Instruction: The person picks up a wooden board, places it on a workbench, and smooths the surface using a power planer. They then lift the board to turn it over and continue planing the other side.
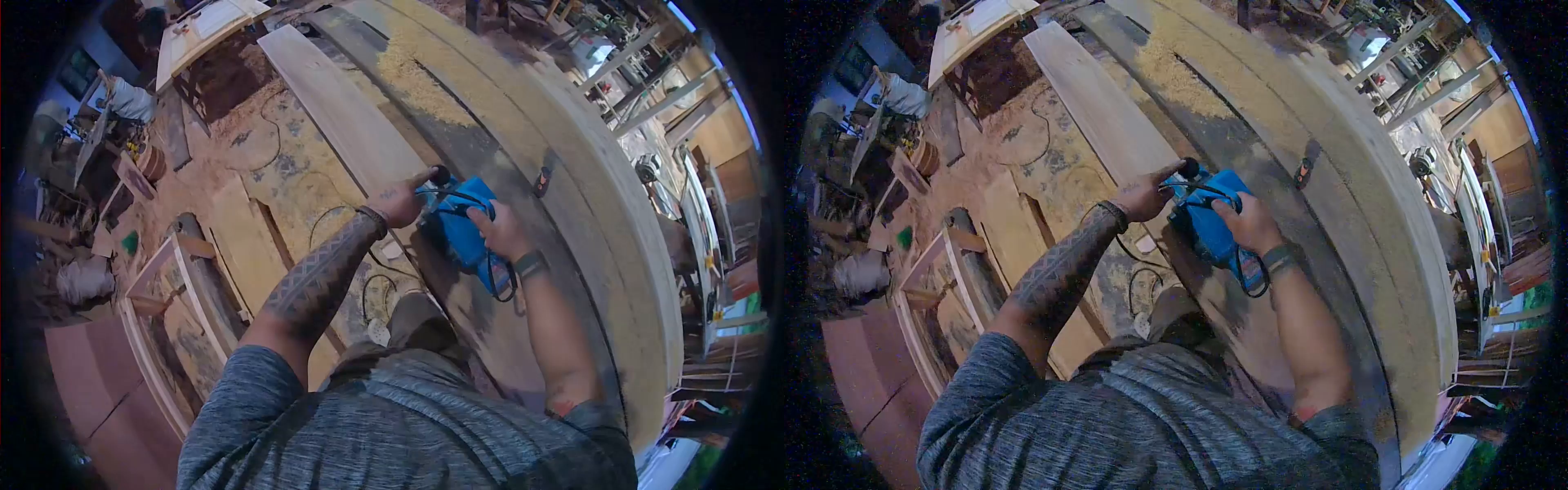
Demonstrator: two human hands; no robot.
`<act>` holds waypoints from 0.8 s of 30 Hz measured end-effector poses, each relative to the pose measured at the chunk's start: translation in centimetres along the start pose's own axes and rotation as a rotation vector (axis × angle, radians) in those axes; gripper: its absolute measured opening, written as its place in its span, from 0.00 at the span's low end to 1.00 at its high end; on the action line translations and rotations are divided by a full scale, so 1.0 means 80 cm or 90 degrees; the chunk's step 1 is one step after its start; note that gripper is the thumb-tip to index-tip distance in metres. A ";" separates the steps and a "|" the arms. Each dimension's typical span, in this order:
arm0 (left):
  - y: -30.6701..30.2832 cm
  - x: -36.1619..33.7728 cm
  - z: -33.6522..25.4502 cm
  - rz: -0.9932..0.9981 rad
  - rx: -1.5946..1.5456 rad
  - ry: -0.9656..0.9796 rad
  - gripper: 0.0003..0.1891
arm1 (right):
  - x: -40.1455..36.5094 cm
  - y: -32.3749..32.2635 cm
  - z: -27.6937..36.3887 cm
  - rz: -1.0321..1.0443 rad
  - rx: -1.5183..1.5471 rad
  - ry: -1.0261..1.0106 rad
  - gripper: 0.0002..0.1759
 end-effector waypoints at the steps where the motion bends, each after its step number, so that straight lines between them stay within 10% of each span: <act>1: -0.008 0.004 0.008 0.012 -0.001 -0.011 0.33 | 0.007 0.002 0.009 0.000 0.000 -0.007 0.33; 19: -0.123 0.082 0.115 0.107 -0.015 -0.050 0.34 | 0.141 0.031 0.127 -0.065 0.013 -0.058 0.32; 24: -0.122 0.118 0.198 -0.005 -0.141 0.102 0.36 | 0.192 0.047 0.149 -0.025 0.011 -0.023 0.31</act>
Point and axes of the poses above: each hand's wrist, its own x-axis towards the middle knuckle, its own y-axis out of the palm, z = x × y, the point moved 9 cm from there along x, towards the middle knuckle, and after that the axes turned 7 degrees about y, right-handed, at the moved point
